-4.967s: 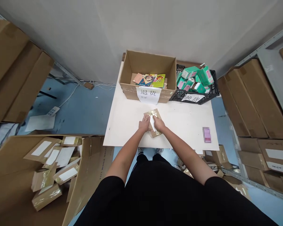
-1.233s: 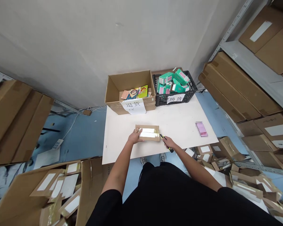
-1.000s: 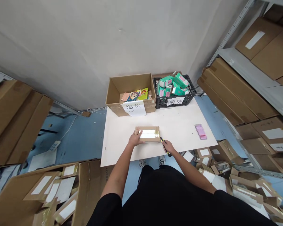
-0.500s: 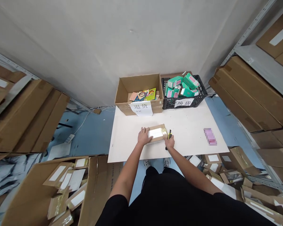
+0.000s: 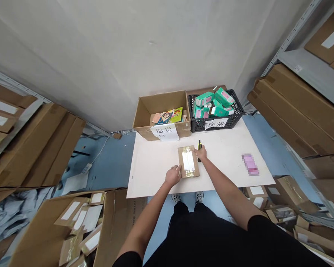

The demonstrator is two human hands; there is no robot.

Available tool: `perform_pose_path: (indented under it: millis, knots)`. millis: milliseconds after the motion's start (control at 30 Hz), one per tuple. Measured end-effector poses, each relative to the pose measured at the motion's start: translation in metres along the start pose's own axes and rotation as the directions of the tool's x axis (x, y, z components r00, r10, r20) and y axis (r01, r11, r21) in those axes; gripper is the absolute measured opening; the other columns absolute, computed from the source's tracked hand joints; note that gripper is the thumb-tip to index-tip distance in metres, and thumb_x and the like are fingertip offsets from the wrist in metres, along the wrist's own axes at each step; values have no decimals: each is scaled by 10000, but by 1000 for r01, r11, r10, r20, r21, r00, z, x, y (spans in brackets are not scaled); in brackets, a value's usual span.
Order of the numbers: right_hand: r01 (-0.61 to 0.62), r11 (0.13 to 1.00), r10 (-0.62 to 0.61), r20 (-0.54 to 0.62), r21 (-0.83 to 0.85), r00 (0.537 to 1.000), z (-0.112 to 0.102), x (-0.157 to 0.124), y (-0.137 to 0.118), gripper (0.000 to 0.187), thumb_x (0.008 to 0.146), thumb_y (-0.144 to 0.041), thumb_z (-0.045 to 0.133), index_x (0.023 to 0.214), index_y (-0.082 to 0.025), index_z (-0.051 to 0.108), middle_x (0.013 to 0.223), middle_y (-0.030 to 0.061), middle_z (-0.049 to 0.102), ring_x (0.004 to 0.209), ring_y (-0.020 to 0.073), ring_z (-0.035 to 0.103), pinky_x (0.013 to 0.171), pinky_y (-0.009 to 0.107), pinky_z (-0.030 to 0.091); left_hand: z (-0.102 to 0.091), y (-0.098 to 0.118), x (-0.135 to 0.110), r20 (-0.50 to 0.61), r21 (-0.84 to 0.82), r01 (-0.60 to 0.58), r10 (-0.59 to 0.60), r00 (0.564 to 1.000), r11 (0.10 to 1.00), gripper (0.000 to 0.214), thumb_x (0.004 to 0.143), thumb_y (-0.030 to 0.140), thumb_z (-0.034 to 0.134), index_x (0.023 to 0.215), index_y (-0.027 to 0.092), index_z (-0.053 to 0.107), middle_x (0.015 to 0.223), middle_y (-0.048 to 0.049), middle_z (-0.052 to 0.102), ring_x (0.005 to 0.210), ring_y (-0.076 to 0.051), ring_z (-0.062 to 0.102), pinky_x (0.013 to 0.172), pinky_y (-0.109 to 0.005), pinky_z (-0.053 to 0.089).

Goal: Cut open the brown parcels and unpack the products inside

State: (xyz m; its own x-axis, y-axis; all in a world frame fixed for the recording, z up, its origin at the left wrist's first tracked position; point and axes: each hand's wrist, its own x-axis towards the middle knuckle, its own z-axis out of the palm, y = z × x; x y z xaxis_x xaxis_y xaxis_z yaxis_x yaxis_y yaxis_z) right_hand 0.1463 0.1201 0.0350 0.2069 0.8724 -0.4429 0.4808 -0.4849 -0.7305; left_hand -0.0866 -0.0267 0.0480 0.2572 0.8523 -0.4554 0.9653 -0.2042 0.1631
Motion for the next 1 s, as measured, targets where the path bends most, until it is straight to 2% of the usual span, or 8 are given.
perform_pose_path:
  millis: [67,167,300,400,533,733,867,1000]
  knots:
    - [-37,995,38,-11,93,999,-8,-15,18,409,908,-497,737,1147,-243,524,875,21,700,621,173,649,525,251,497,-16,-1,24,-18,55,-115,116,993,992,822,953,283,622,1698,304,275,1738,-129,346,1550,-363,403,1149,-483,498]
    - [-87,995,86,32,48,996,-1,-60,63,443,872,-519,763,1130,-254,519,829,-2,681,604,180,658,520,253,500,-33,1,64,114,89,-339,328,938,937,1045,812,205,771,1707,365,255,1821,-64,149,1669,-379,134,1277,-534,343]
    - [-95,994,100,100,-55,990,22,-108,110,468,822,-511,819,1095,-265,528,906,38,722,756,235,727,579,274,526,-28,4,94,275,52,-384,356,893,922,1271,650,268,928,1702,443,235,1824,-25,130,1670,-405,112,1293,-574,305]
    - [-71,990,82,81,-124,993,22,-103,110,511,788,-484,854,1116,-260,533,1013,78,746,933,275,748,672,292,547,-22,0,93,258,78,-329,300,918,941,1357,604,319,972,1710,444,195,1829,-29,83,1668,-410,113,1293,-580,301]
    - [-68,981,73,21,-179,997,4,-54,73,563,778,-466,872,1171,-244,536,1080,112,746,1010,296,738,717,300,532,-27,0,88,229,66,-142,123,966,988,1364,635,509,969,1730,374,168,1828,-89,66,1633,-458,208,1246,-564,370]
    - [-40,986,43,14,-160,999,-12,10,18,478,854,-539,822,1119,-243,556,871,59,720,726,231,679,574,285,457,-10,61,89,84,134,189,-201,976,973,1078,934,793,519,1751,224,104,1802,-220,104,1564,-486,325,1232,-642,317]
    - [-21,999,17,130,28,991,-24,5,38,381,989,-627,624,992,-251,565,664,-23,632,538,167,590,523,252,441,16,92,79,27,139,328,-335,942,934,1011,980,777,406,1749,209,77,1790,-228,172,1564,-479,335,1235,-626,315]
    - [-18,993,-20,321,117,947,-37,-24,80,418,1076,-577,455,839,-242,533,524,-67,553,416,129,551,508,220,432,15,81,75,41,116,287,-294,955,951,960,988,791,348,1749,271,78,1792,-195,200,1626,-473,199,1242,-677,269]
